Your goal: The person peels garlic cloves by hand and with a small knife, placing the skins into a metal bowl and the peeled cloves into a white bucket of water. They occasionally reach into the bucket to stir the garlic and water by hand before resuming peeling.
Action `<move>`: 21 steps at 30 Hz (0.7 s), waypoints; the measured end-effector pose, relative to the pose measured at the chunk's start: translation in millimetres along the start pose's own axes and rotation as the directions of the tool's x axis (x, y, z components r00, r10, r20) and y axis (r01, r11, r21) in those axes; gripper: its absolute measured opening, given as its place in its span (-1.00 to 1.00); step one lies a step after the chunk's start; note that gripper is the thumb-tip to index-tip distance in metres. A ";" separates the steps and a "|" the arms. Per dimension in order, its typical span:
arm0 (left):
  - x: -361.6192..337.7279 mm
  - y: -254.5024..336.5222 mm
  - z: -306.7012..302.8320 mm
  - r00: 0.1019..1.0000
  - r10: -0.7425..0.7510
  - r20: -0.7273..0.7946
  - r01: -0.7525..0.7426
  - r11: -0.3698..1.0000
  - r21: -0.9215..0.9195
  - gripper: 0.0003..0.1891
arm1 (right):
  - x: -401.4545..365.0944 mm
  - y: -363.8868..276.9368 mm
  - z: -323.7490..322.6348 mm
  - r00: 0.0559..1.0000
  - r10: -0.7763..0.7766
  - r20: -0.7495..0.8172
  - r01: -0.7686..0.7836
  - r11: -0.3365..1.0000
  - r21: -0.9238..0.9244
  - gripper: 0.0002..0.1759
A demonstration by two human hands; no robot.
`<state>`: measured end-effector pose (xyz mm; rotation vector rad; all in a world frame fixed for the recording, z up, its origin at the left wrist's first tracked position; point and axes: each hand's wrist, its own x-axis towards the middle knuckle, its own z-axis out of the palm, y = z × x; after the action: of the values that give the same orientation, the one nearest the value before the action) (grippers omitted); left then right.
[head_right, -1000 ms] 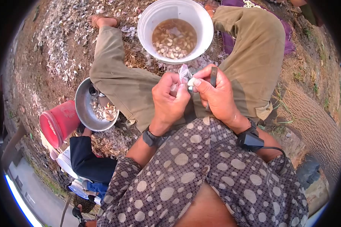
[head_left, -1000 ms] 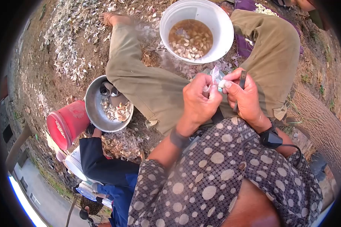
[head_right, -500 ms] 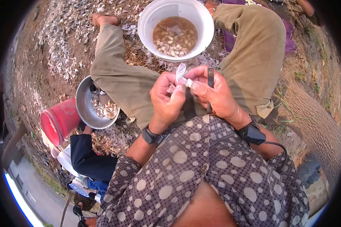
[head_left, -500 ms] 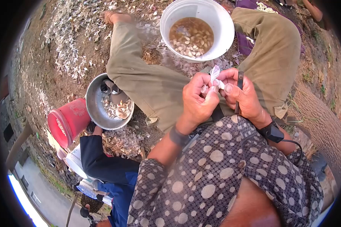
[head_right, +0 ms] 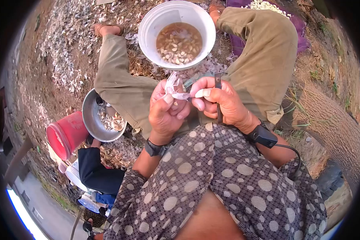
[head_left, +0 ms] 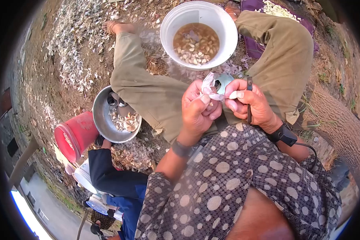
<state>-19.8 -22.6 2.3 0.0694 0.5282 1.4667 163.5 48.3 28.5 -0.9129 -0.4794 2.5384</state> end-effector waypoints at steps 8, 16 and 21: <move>22.1 -12.6 22.8 0.940 -0.026 -0.340 0.298 0.546 0.783 -0.93 | -53.7 -89.5 -39.8 0.776 -0.606 -0.175 0.610 0.792 -0.036 -0.72; 51.7 -22.6 13.7 0.916 -0.175 -0.362 0.391 0.180 0.903 -0.82 | -99.2 -273.3 -178.2 0.121 -0.897 -0.425 0.403 0.435 -0.805 -0.72; 58.9 -18.8 38.9 0.896 -0.257 -0.362 0.434 0.339 0.835 -0.89 | -131.5 -243.5 -195.3 0.052 -0.891 -0.451 0.509 0.412 -0.756 -0.71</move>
<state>13.1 41.8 12.4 0.6726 1.3745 0.5887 446.6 231.1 62.8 -1.4055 -0.8639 0.7928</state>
